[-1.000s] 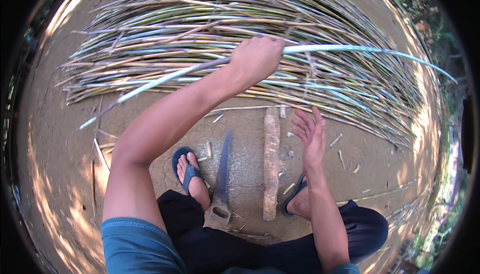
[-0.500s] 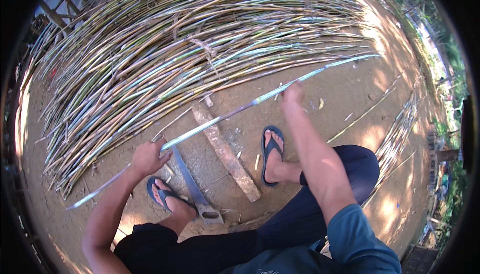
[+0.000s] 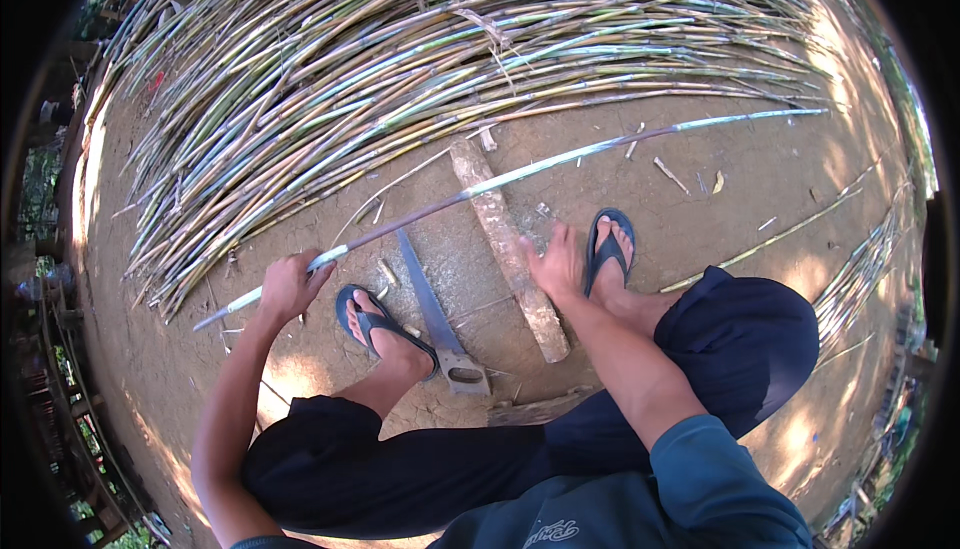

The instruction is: The person sits on the ground and uses a large knife to split long bamboo poles into thin strips. They place the bamboo on a wooden block, strike it with the knife, and then pull the strips apart by hand.

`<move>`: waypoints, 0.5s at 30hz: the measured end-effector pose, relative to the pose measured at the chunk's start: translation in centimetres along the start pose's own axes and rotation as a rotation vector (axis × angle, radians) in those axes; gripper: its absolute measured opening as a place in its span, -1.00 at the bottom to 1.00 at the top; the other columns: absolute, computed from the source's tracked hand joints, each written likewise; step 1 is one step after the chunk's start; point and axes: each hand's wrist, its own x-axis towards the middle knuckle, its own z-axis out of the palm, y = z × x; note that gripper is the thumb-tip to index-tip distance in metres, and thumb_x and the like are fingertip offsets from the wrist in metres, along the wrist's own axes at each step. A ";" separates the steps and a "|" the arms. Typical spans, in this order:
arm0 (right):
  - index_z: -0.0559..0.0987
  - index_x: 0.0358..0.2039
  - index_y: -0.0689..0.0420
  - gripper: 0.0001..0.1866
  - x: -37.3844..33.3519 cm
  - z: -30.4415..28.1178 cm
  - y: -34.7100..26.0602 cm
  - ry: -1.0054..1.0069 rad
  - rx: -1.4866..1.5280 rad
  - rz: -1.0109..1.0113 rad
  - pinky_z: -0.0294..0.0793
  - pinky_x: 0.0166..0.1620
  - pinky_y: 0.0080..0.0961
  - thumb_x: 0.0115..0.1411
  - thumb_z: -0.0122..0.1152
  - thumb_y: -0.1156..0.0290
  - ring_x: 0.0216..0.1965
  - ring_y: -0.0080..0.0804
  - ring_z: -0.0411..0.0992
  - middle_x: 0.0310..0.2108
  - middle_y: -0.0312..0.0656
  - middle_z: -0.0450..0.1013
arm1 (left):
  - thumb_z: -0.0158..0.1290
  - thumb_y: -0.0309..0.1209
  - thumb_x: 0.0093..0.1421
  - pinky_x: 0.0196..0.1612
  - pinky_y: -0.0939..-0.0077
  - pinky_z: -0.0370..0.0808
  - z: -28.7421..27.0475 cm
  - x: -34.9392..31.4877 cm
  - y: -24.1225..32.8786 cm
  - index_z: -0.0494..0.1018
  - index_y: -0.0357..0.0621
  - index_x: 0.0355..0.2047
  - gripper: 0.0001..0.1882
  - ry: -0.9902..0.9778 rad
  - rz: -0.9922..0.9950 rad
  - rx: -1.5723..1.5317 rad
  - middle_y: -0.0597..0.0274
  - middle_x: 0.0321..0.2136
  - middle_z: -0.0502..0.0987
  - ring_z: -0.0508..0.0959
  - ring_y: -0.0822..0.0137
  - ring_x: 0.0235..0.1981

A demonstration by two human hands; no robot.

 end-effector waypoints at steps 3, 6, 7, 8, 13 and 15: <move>0.36 0.00 0.23 -0.51 -7.0 3.0 -2.4 0.064 -0.113 -0.159 0.27 0.07 -0.13 0.21 0.08 0.11 0.05 0.01 0.27 -0.01 0.09 0.25 | 0.09 -0.16 0.19 -0.38 0.08 0.46 -1.8 2.3 3.9 0.50 -0.12 -0.36 -0.73 0.089 0.066 0.017 -0.03 -0.57 0.54 0.56 -0.11 -0.48; 0.38 -0.04 0.21 -0.59 -10.4 3.4 -5.7 -0.389 -0.150 -0.539 0.28 0.01 -0.20 0.17 0.08 0.24 -0.06 -0.10 0.28 -0.12 0.00 0.28 | 0.11 -0.19 0.18 -0.38 0.09 0.46 -2.1 2.8 5.8 0.51 -0.11 -0.35 -0.76 0.121 0.094 -0.020 -0.03 -0.55 0.55 0.56 -0.09 -0.47; 0.39 -0.12 0.19 -0.64 -12.9 3.9 -6.7 -0.476 -0.122 -0.679 0.28 -0.02 -0.20 0.13 0.10 0.26 -0.07 -0.13 0.28 -0.17 -0.04 0.29 | 0.10 -0.19 0.18 -0.37 0.08 0.47 -1.9 2.5 6.2 0.51 -0.11 -0.34 -0.76 0.081 0.087 -0.058 -0.03 -0.54 0.56 0.56 -0.10 -0.47; 0.41 -0.21 0.16 -0.70 -15.1 4.3 -7.4 -0.553 -0.088 -0.824 0.28 -0.05 -0.19 0.10 0.12 0.27 -0.09 -0.16 0.28 -0.21 -0.08 0.29 | 0.10 -0.19 0.17 -0.36 0.07 0.47 -2.1 2.5 6.5 0.51 -0.11 -0.33 -0.75 0.049 0.080 -0.088 -0.03 -0.53 0.57 0.56 -0.10 -0.47; 0.43 -0.22 0.12 -0.77 -22.7 7.5 -3.8 -0.599 -0.298 -1.167 0.32 -0.13 -0.25 0.16 -0.01 0.29 -0.14 -0.24 0.36 -0.23 -0.10 0.35 | 0.11 -0.21 0.14 -0.28 0.10 0.49 -1.7 3.2 7.1 0.53 -0.11 -0.27 -0.74 0.018 0.074 -0.151 0.01 -0.50 0.59 0.59 -0.06 -0.40; 0.45 -0.22 0.11 -0.80 -21.6 8.7 -2.9 -0.687 -0.295 -1.259 0.31 -0.16 -0.26 0.18 -0.04 0.32 -0.16 -0.25 0.39 -0.25 -0.11 0.41 | 0.11 -0.21 0.14 -0.27 0.10 0.49 -1.4 3.0 7.1 0.54 -0.11 -0.27 -0.74 -0.014 0.046 -0.166 0.00 -0.50 0.59 0.59 -0.05 -0.40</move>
